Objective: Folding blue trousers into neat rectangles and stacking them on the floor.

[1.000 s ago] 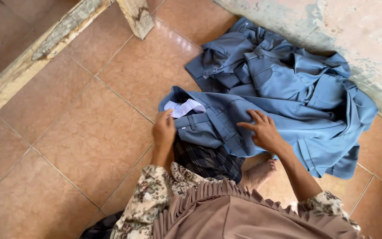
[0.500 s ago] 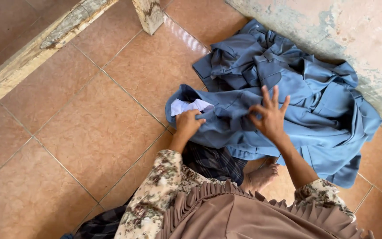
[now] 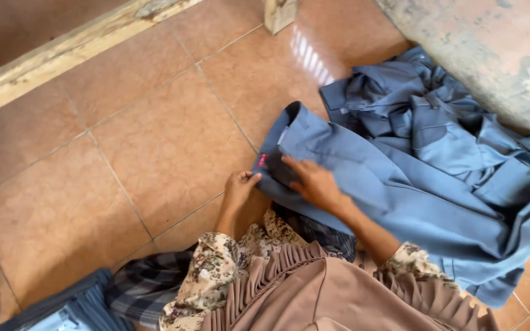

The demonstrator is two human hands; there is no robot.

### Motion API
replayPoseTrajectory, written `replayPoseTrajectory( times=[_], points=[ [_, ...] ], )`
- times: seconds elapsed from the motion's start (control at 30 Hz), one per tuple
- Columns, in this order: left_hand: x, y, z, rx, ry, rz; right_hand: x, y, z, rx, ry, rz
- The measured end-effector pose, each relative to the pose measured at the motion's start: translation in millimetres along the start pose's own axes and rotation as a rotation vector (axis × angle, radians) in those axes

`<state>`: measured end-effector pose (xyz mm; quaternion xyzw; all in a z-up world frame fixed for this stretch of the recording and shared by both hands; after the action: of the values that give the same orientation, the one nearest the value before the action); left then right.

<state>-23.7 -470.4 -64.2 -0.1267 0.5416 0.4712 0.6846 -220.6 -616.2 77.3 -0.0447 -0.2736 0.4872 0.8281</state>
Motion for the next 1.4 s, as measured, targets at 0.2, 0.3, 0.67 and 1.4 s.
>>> replayPoseTrajectory(
  times=[0.2, 0.3, 0.67, 1.4],
  points=[
    [32.1, 36.2, -15.7, -0.003, 0.546, 0.487, -22.0, 45.4, -33.8, 0.084, 0.003, -0.327],
    [27.5, 30.7, -30.3, 0.021, 0.661, 0.491, -0.3, 6.4, 10.3, 0.145, -0.431, -0.830],
    [-15.4, 13.3, -42.5, -0.243, 0.591, 0.319, -4.3, -36.1, 14.6, -0.376, 0.204, 0.033],
    [-70.7, -17.5, 2.6, -0.246, 0.279, -0.778, -12.3, 51.8, -40.6, -0.355, 0.211, 0.161]
  ],
)
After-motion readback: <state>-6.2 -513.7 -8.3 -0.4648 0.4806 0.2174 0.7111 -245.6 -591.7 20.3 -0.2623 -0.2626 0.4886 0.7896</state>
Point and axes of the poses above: each hand's wrist, its own y-axis away from the middle knuckle, its own z-axis out of the back of the hand, x = y × z, the point moved 2 cm from there along -y, towards the middle knuckle, and after that the axes turned 15 degrees about -x, right-handed, at the moved point
